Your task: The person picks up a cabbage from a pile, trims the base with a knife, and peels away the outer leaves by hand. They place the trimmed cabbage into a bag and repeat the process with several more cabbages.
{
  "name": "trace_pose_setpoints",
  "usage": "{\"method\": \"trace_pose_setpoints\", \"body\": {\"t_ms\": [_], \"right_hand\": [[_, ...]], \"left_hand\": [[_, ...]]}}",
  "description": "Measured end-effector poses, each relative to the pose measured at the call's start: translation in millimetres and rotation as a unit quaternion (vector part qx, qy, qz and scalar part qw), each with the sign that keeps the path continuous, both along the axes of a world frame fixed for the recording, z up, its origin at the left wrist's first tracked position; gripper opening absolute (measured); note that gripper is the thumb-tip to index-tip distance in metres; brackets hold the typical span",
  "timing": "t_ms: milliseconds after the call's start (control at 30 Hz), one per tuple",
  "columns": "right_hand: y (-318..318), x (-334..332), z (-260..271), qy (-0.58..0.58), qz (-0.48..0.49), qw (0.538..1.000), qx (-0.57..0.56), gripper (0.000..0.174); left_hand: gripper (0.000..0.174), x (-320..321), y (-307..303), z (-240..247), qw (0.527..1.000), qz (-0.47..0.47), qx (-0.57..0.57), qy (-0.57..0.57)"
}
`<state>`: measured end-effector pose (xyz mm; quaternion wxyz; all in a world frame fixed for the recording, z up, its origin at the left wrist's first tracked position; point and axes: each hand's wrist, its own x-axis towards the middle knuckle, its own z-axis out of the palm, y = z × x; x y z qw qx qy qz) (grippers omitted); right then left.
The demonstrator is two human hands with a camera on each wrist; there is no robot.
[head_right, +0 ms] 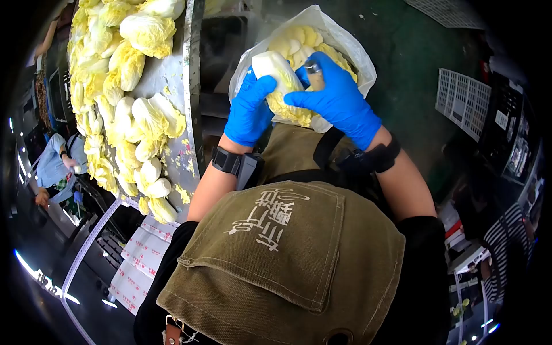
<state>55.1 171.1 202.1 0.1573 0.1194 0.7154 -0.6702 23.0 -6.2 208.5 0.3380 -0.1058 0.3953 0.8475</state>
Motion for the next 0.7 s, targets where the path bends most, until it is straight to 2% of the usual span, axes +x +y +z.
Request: {"method": "trace_pose_setpoints", "body": {"t_ms": [33, 167, 267, 333, 367, 433, 533, 567, 700], "right_hand": [[2, 1, 2, -0.016, -0.008, 1.0, -0.013, 0.065], [3, 4, 0, 0.031, -0.013, 0.999, -0.018, 0.047], [-3, 3, 6, 0.08, 0.009, 0.979, 0.185, 0.033], [-6, 3, 10, 0.081, 0.007, 0.979, 0.187, 0.027], [-8, 4, 11, 0.081, 0.007, 0.979, 0.188, 0.023], [-7, 5, 10, 0.125, -0.01, 0.963, 0.24, 0.024], [-4, 5, 3, 0.173, -0.03, 0.937, 0.301, 0.024], [-1, 5, 0, 0.186, -0.037, 0.929, 0.319, 0.024], [18, 8, -8, 0.13, -0.005, 0.918, 0.374, 0.022]], "left_hand": [[0.055, 1, -2, -3, 1.0, 0.001, 0.001, -0.004], [0.054, 5, -7, -12, 1.0, -0.017, -0.012, 0.0], [0.051, 7, 4, -6, 0.993, -0.024, -0.094, 0.07], [0.047, 7, 19, -2, 0.98, -0.003, -0.172, 0.099], [0.048, 5, 19, 0, 0.98, -0.007, -0.175, 0.095], [0.051, 2, 19, 4, 0.98, -0.016, -0.18, 0.088], [0.043, 9, 10, -13, 0.947, -0.007, -0.287, 0.147], [0.042, 12, 5, -18, 0.946, -0.025, -0.286, 0.15], [0.041, 7, -22, -16, 0.935, -0.095, -0.308, 0.146]]}}
